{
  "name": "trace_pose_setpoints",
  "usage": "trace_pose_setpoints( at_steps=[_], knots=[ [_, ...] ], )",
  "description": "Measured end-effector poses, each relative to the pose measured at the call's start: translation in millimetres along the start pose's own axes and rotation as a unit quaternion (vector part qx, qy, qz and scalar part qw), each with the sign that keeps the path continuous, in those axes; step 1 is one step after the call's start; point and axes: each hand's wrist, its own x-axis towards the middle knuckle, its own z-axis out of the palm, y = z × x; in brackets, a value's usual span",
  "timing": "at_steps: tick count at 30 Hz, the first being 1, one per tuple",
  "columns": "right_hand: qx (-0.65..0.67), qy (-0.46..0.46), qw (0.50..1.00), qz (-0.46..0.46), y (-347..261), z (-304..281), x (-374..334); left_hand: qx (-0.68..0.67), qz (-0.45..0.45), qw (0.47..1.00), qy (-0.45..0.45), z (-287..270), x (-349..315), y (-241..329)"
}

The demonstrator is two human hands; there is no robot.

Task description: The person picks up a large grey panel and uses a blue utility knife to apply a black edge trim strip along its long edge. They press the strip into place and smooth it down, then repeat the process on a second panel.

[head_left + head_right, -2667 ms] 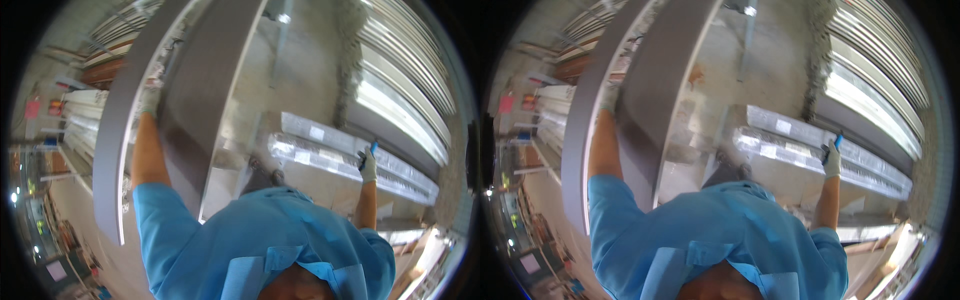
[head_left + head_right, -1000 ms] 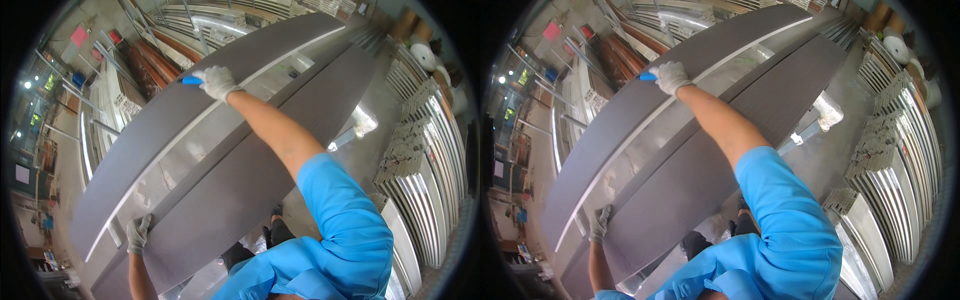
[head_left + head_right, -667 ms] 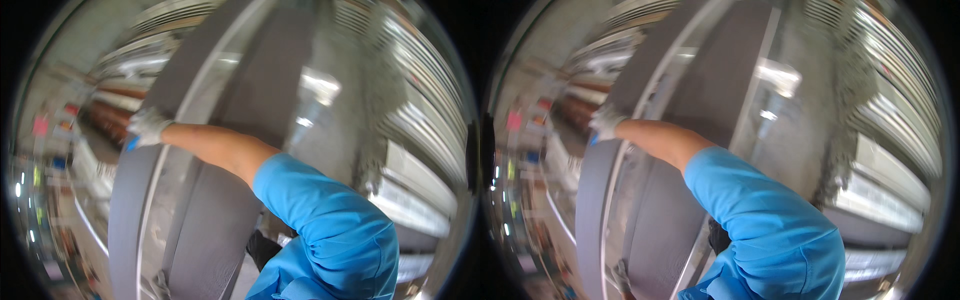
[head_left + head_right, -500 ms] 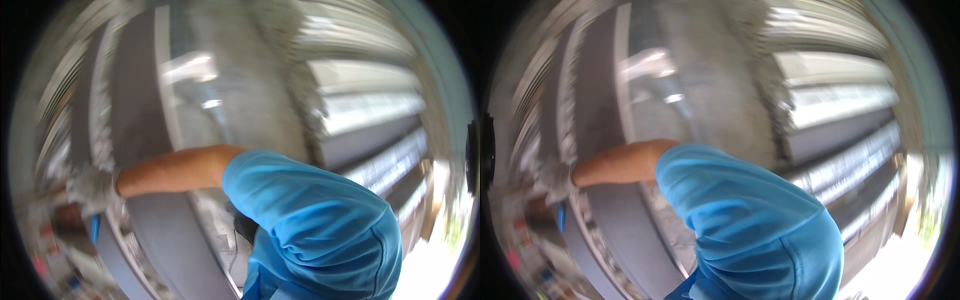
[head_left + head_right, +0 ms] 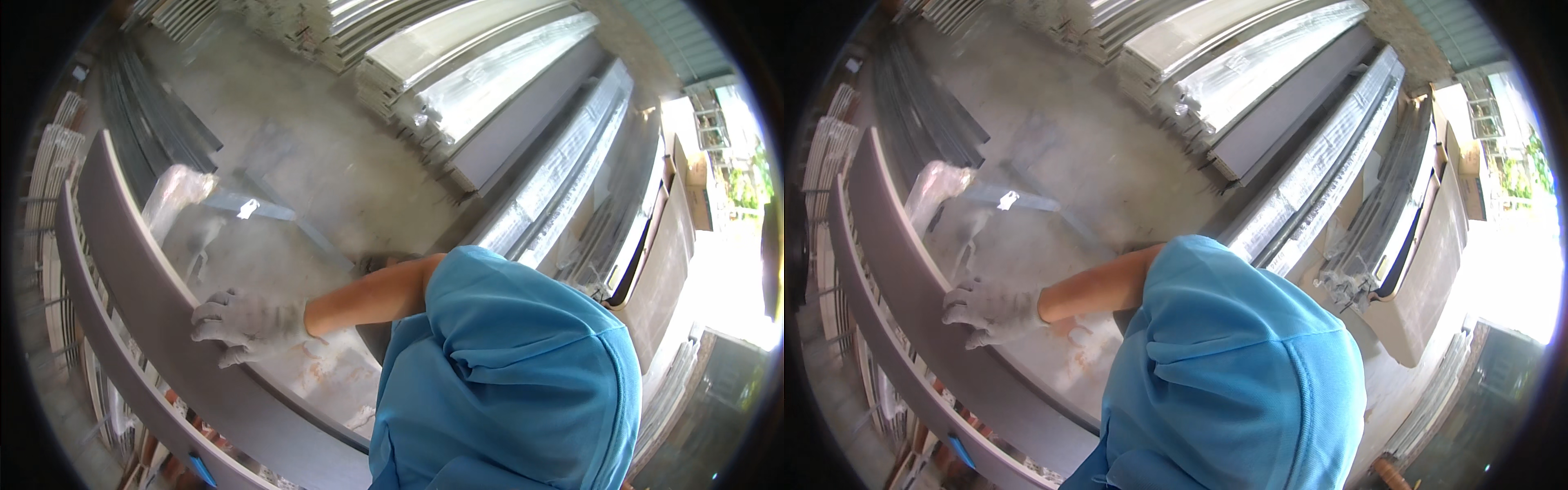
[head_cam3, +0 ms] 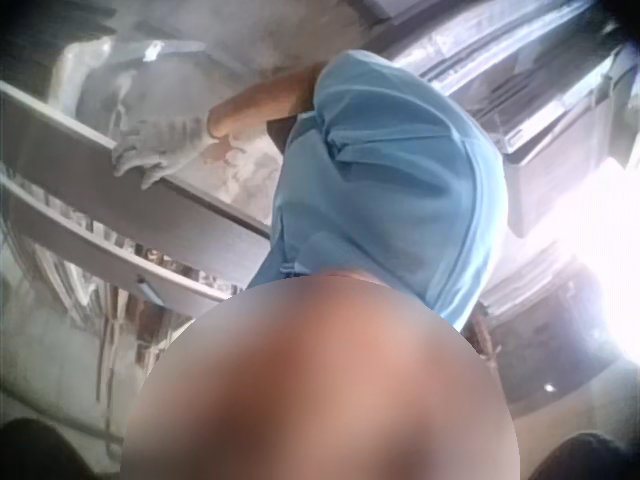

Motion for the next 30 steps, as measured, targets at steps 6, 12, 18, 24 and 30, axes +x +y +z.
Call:
trace_pose_setpoints(
  at_steps=[6,12,18,24,30],
  knots=[
    [-0.240,-0.194,0.936,-0.170,-15,17,27,-0.052,-0.136,0.989,0.031,-39,-97,-71],
    [-0.287,-0.268,0.897,-0.202,1,32,71,-0.083,-0.172,0.981,0.024,-49,-143,-109],
    [-0.282,-0.288,0.901,-0.162,33,69,157,-0.091,-0.160,0.983,-0.006,-44,-141,-110],
    [-0.286,-0.298,0.906,-0.090,56,89,219,-0.108,-0.137,0.984,0.016,-46,-147,-108],
    [-0.317,-0.242,0.915,-0.063,93,84,266,0.115,-0.025,0.960,0.254,-36,-122,-8]
  ],
)
